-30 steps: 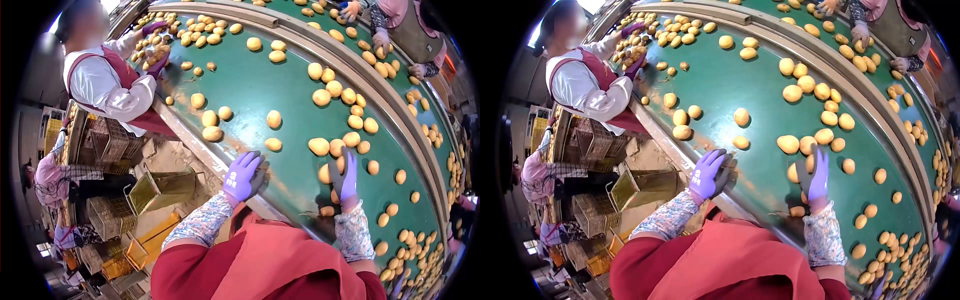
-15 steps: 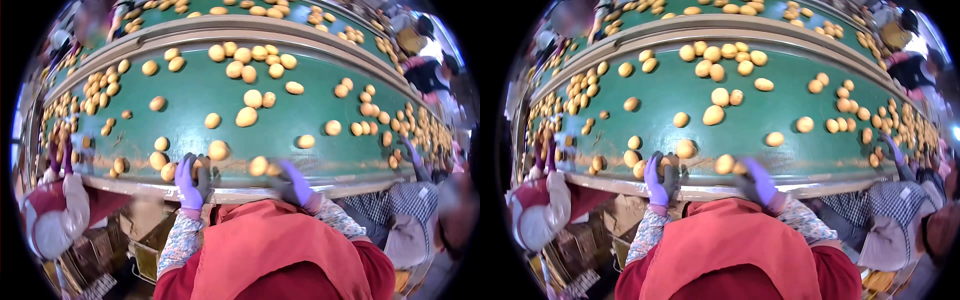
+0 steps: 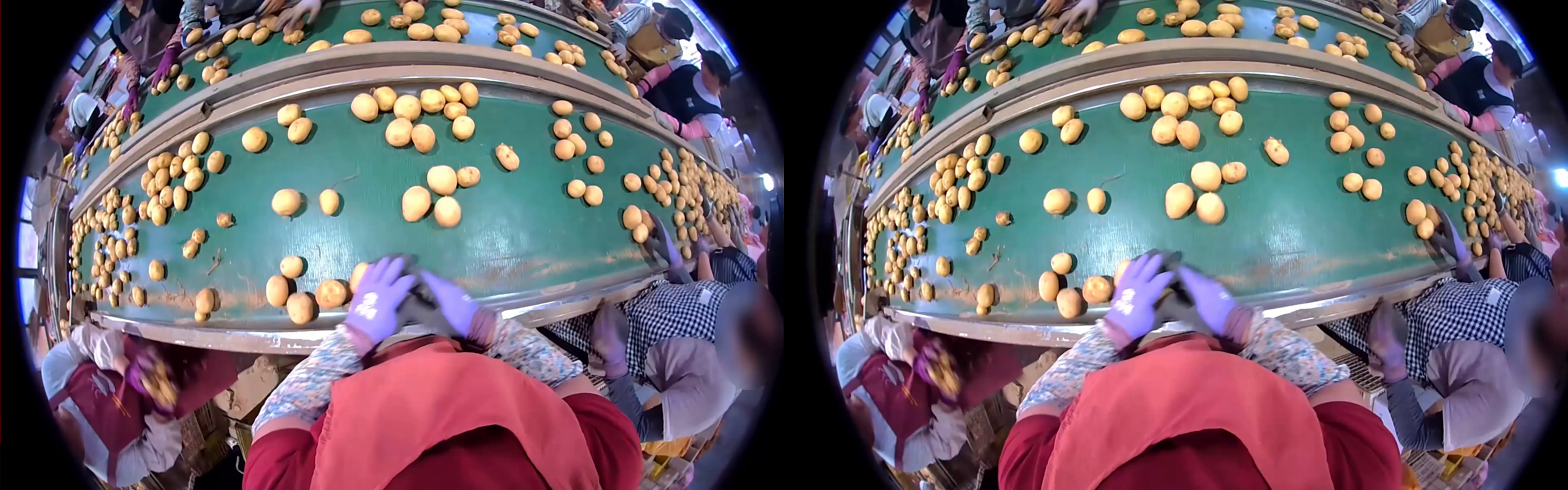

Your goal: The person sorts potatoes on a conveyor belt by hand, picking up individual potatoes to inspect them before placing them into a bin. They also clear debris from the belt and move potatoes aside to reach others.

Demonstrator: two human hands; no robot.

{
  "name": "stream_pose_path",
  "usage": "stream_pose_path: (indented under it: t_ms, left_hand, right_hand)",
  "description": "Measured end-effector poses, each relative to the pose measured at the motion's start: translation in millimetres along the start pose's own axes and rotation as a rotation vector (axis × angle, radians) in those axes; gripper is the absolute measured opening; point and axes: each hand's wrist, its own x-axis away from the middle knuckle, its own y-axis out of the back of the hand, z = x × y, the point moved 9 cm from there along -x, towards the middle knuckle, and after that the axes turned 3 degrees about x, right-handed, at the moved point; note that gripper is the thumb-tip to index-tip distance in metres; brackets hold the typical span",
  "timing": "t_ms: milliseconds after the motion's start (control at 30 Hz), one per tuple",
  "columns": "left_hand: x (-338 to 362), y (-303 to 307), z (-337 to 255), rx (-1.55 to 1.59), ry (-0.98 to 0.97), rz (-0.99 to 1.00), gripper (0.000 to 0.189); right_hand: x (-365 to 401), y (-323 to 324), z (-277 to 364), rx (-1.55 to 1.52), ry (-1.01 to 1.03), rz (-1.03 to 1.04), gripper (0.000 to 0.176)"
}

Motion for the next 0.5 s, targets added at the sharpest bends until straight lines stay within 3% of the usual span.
stream_pose_path:
  t_ms: [33,100,133,200,233,267,300,333,367,433,500]
  left_hand:
    - [9,17,15,-0.037,-0.010,-0.008,0.048]
    - [29,52,52,-0.102,0.120,0.060,0.048]
    - [44,67,73,-0.084,0.189,0.004,0.047]
    - [74,89,117,-0.156,0.314,-0.022,0.046]
    - [86,98,142,-0.257,0.373,0.009,0.046]
    - [110,112,176,-0.344,0.444,-0.072,0.047]
    - [128,123,202,-0.433,0.523,-0.154,0.049]
    - [128,148,206,-0.443,0.628,-0.296,0.052]
    - [120,167,203,-0.395,0.696,-0.380,0.051]
    - [100,172,196,-0.219,0.629,-0.385,0.051]
    - [69,154,165,-0.034,0.516,-0.233,0.047]
  right_hand:
    - [-10,-4,43,-0.187,-0.101,0.169,0.042]
    - [-29,14,20,-0.035,0.011,-0.024,0.044]
    - [-37,31,10,0.054,0.062,-0.120,0.045]
    - [-66,104,13,0.070,-0.136,-0.360,0.050]
    - [-72,136,-1,0.187,-0.036,-0.642,0.050]
    - [-83,166,-26,0.151,-0.123,-0.749,0.049]
    - [-96,192,-49,0.196,-0.054,-0.798,0.051]
    - [-105,211,-84,0.457,-0.188,-0.897,0.052]
    - [-115,220,-110,0.455,-0.191,-0.893,0.050]
    - [-137,196,-135,0.516,-0.419,-0.669,0.041]
    - [-148,161,-118,0.427,-0.223,-0.729,0.034]
